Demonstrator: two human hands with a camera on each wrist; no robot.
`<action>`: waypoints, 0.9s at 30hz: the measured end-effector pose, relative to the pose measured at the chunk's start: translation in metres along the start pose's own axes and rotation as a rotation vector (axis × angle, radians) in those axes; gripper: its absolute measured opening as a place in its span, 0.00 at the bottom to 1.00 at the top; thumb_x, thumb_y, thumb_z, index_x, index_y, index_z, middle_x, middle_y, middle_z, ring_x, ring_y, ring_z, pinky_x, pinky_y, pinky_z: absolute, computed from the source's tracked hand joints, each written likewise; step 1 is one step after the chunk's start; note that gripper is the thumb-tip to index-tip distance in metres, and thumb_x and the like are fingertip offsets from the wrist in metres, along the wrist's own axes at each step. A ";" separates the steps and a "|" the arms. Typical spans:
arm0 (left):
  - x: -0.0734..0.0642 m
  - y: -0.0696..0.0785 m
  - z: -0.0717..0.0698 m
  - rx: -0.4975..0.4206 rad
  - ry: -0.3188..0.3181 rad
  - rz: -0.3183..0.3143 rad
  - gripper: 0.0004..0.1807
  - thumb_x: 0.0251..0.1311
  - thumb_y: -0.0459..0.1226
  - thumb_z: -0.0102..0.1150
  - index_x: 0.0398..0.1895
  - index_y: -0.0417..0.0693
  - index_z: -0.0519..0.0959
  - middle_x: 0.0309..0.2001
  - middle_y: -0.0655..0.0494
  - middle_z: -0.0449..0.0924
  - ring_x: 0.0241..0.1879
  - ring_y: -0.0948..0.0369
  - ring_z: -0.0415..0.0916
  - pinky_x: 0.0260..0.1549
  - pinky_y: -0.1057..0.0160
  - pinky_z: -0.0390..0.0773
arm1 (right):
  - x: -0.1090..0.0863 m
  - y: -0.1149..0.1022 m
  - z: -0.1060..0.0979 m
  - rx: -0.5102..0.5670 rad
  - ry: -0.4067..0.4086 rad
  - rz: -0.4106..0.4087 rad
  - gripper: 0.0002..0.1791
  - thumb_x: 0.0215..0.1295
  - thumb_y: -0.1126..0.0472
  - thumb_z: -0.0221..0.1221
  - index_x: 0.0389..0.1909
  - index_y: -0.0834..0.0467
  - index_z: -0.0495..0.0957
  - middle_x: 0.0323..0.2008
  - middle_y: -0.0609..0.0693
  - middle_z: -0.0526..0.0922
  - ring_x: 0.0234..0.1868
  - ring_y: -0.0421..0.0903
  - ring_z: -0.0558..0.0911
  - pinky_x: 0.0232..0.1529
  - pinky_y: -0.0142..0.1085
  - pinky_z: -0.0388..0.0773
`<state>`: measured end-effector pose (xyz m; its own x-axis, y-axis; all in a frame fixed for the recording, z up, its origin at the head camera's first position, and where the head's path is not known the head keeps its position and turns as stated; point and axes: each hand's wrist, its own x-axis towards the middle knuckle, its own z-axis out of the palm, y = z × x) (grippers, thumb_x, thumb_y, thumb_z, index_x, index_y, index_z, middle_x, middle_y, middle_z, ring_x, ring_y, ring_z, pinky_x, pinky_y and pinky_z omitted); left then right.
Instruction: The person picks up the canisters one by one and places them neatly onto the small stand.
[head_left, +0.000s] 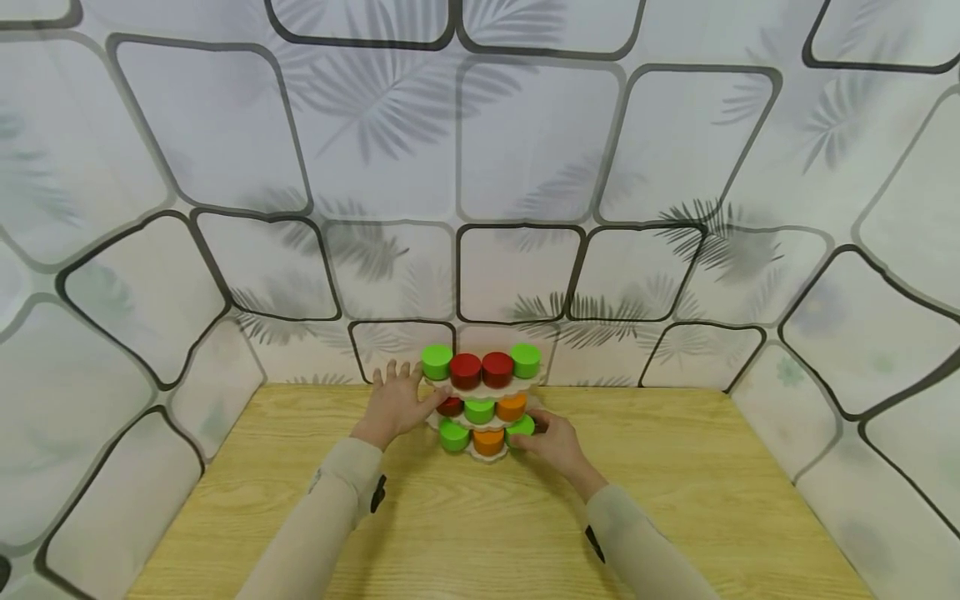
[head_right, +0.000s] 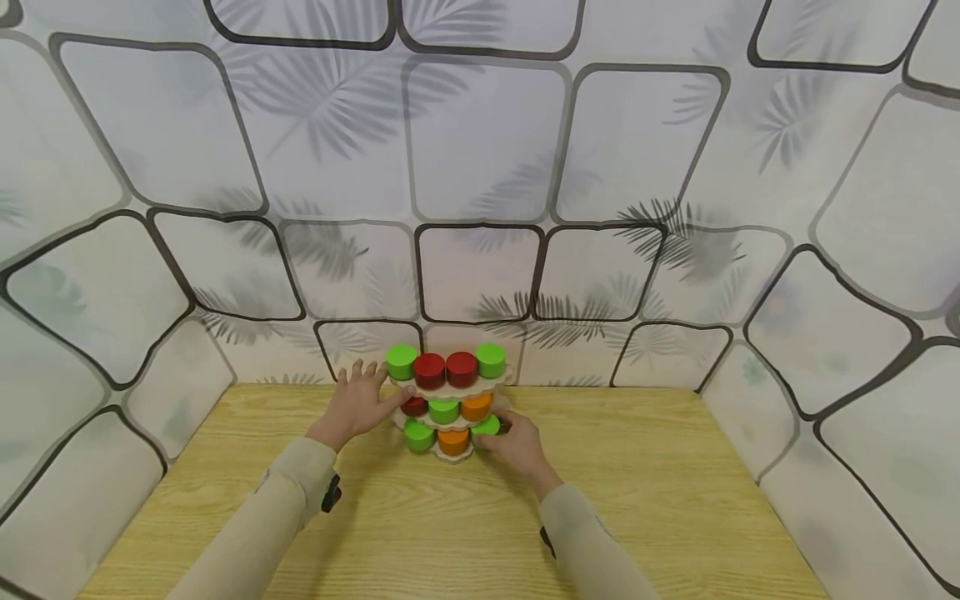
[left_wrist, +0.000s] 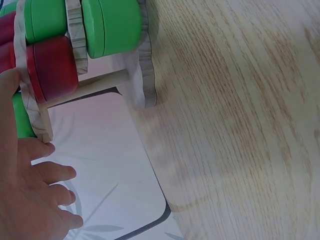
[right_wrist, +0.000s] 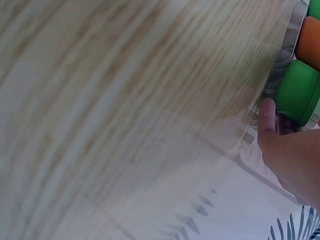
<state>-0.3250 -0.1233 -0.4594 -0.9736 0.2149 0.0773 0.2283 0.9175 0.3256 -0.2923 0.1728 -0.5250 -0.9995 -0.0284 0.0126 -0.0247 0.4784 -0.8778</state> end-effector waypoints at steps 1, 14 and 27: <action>0.000 0.000 0.000 -0.002 -0.003 0.000 0.53 0.73 0.71 0.40 0.82 0.37 0.57 0.79 0.27 0.57 0.81 0.30 0.46 0.78 0.27 0.43 | 0.000 0.000 0.000 0.000 0.000 0.001 0.31 0.57 0.57 0.78 0.61 0.62 0.83 0.55 0.57 0.88 0.46 0.47 0.85 0.40 0.34 0.81; 0.000 0.001 0.000 -0.007 0.003 -0.005 0.53 0.73 0.70 0.42 0.82 0.37 0.58 0.78 0.27 0.58 0.81 0.29 0.46 0.78 0.27 0.44 | 0.000 -0.002 0.001 -0.003 -0.006 -0.019 0.31 0.57 0.57 0.78 0.62 0.61 0.83 0.54 0.58 0.88 0.45 0.48 0.85 0.41 0.35 0.83; -0.001 -0.009 -0.001 0.019 0.008 0.000 0.54 0.72 0.71 0.42 0.83 0.37 0.57 0.78 0.25 0.57 0.80 0.27 0.45 0.78 0.27 0.43 | 0.000 -0.008 -0.015 -0.074 -0.087 -0.038 0.42 0.61 0.57 0.72 0.75 0.64 0.70 0.69 0.66 0.77 0.63 0.63 0.80 0.60 0.54 0.82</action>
<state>-0.3261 -0.1324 -0.4614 -0.9735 0.2126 0.0847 0.2285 0.9238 0.3074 -0.2925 0.1822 -0.5106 -0.9925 -0.1222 0.0006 -0.0669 0.5390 -0.8396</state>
